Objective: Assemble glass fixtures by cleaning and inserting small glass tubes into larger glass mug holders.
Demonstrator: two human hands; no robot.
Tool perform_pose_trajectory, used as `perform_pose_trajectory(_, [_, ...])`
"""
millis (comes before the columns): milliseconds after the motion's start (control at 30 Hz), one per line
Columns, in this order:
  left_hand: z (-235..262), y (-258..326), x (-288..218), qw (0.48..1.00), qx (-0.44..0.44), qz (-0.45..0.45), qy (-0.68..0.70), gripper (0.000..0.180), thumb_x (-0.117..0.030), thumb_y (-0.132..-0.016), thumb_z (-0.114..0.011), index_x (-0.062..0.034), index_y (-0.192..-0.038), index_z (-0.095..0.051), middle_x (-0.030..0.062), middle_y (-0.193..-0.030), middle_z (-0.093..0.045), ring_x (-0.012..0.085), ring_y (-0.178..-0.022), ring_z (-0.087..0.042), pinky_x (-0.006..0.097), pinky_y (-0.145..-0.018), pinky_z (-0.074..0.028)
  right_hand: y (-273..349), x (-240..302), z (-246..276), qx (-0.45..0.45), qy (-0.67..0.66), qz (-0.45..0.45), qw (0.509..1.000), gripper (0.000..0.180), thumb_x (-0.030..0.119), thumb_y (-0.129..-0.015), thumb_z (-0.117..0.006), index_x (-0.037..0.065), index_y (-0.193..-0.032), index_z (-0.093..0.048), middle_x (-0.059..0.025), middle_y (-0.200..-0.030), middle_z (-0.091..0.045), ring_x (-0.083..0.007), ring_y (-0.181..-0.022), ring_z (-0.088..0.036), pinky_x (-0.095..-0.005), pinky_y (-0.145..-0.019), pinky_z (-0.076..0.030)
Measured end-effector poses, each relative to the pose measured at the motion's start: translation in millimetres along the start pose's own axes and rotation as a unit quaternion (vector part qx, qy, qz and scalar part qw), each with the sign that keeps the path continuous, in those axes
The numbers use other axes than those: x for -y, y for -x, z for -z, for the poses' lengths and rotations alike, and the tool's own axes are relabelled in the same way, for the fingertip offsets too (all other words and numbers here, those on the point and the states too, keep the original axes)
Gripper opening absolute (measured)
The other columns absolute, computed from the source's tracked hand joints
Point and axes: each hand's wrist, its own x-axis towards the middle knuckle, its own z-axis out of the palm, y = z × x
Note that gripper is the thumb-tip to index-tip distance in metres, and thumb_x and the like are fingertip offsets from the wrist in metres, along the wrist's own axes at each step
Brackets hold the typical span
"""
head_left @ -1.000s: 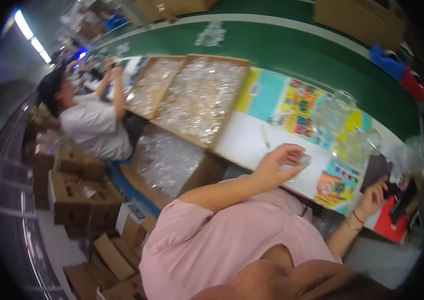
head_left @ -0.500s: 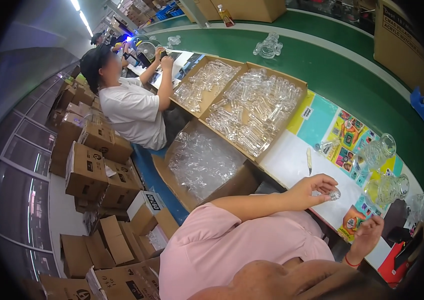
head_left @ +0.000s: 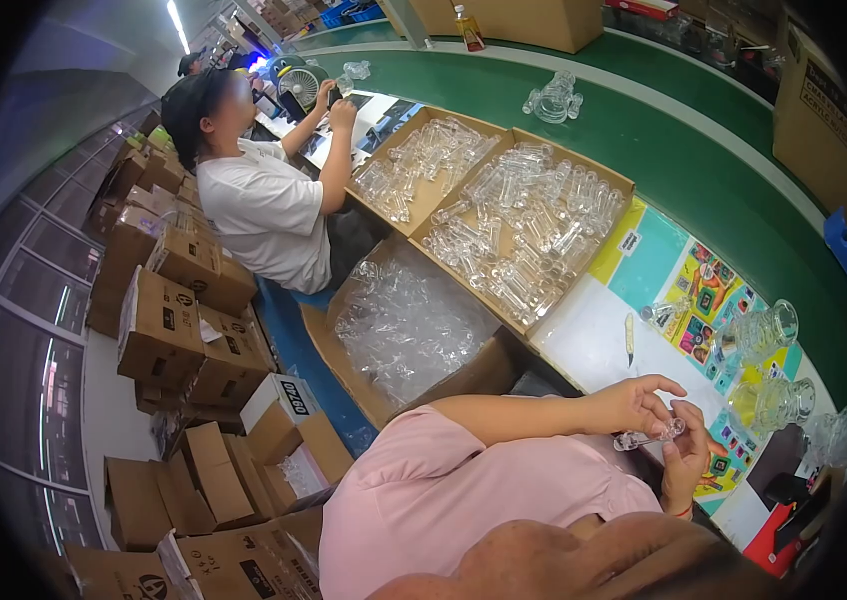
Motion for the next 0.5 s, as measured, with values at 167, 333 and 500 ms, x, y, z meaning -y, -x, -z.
perform_pose_trajectory(167, [4, -3, -3, 1.000, 0.017, 0.023, 0.002, 0.057, -0.006, -0.081, -0.062, -0.0053, -0.129, -0.032, 0.0075, -0.091, -0.059, 0.0102, -0.082, -0.057, 0.023, -0.075, -0.045, 1, -5, 1, -0.007, -0.038, -0.038, 0.999, 0.038, 0.019, -0.075, -0.065, 0.000, -0.105, -0.052, -0.0137, -0.117, -0.044, -0.0235, -0.106, -0.048, -0.0326, -0.090, -0.039])
perform_pose_trajectory(333, [15, -14, 5, 0.999, -0.015, -0.002, -0.042, 0.051, -0.012, -0.084, -0.059, -0.0044, -0.127, -0.034, 0.0051, -0.092, -0.057, 0.0108, -0.087, -0.055, 0.025, -0.082, -0.043, 3, -11, 7, -0.056, -0.031, -0.030, 0.998, 0.042, 0.029, -0.074, -0.068, 0.001, -0.101, -0.052, -0.0143, -0.105, -0.056, -0.0263, -0.113, -0.045, -0.0361, -0.094, -0.035])
perform_pose_trajectory(500, [21, -50, -19, 0.963, -0.083, -0.202, -0.161, 0.046, -0.012, -0.083, -0.058, -0.0026, -0.123, -0.038, 0.0108, -0.113, -0.049, 0.0177, -0.109, -0.047, 0.032, -0.095, -0.036, 13, -5, 38, -0.087, 0.019, -0.007, 0.996, 0.050, 0.037, -0.070, -0.071, 0.000, -0.098, -0.053, -0.0162, -0.093, -0.062, -0.0280, -0.102, -0.056, -0.0424, -0.098, -0.035])
